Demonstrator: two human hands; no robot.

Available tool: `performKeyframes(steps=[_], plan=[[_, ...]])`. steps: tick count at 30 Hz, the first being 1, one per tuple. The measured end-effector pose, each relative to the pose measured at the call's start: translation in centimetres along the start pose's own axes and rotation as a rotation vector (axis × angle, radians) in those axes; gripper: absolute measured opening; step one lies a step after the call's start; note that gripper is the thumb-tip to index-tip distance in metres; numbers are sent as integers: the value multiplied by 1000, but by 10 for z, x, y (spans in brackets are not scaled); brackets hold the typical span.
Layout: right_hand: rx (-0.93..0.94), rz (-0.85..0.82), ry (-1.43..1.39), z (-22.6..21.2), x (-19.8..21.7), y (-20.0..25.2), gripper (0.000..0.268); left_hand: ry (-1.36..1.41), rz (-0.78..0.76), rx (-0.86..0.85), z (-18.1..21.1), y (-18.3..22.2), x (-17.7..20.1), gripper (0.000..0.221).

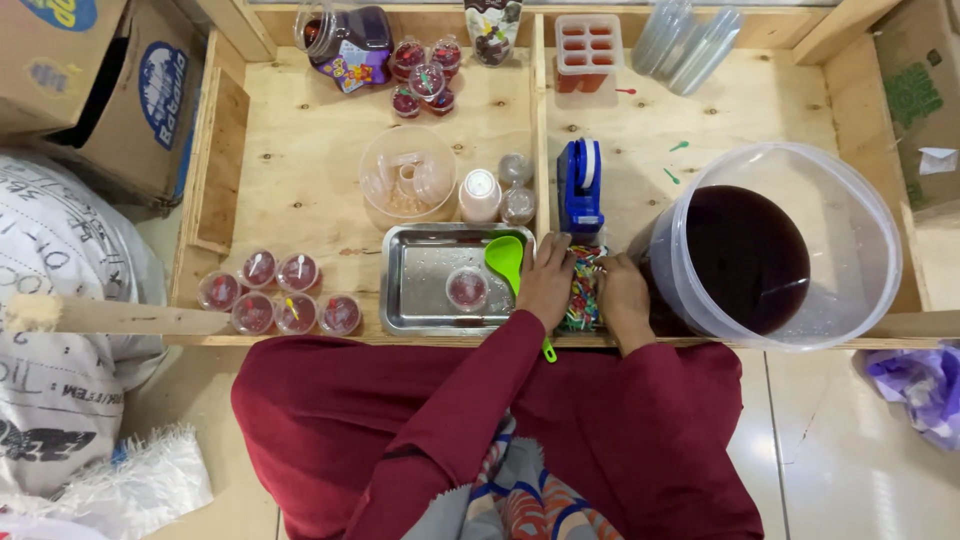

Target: The person prepares beverage cups by placing contents into them, filling them with liquid using a ladle, and sealing them with plastic wrap.

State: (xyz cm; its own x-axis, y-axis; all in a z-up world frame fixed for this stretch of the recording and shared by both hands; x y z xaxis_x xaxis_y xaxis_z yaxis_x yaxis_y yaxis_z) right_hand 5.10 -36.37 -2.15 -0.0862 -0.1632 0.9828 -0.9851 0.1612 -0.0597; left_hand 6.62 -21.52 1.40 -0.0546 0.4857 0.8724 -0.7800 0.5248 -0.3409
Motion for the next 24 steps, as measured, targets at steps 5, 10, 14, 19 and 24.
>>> performKeyframes(steps=[5, 10, 14, 19, 24], plan=[[6, 4, 42, -12, -6, -13, 19, -98, -215, 99, -1, -3, -13, 47], [27, -26, 72, -13, -21, -23, 21, -100, -281, 127, -4, 1, -20, 49], [-29, -97, 69, -14, -22, -24, 21, -72, -166, 99, -7, 2, -27, 50], [-41, -64, 6, -1, -29, -20, 23, 12, -114, 88, -12, 4, -32, 51], [-95, 26, -206, 3, -7, -8, 16, 216, 3, 89, -13, 3, -17, 55]])
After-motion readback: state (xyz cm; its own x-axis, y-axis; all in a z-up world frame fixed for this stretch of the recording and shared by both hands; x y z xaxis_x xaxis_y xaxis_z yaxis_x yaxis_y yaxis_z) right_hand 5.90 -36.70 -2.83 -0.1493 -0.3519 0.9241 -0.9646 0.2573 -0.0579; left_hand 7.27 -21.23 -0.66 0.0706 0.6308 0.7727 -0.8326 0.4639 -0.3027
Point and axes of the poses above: each hand's wrist, its own y-axis away from the middle knuckle, its own x-axis out of the back of the hand, z = x × y, the point moved 7 cm from there along -y, towards the middle knuckle, and after that the axes turned 12 degrees about y, right-handed, at the moved point
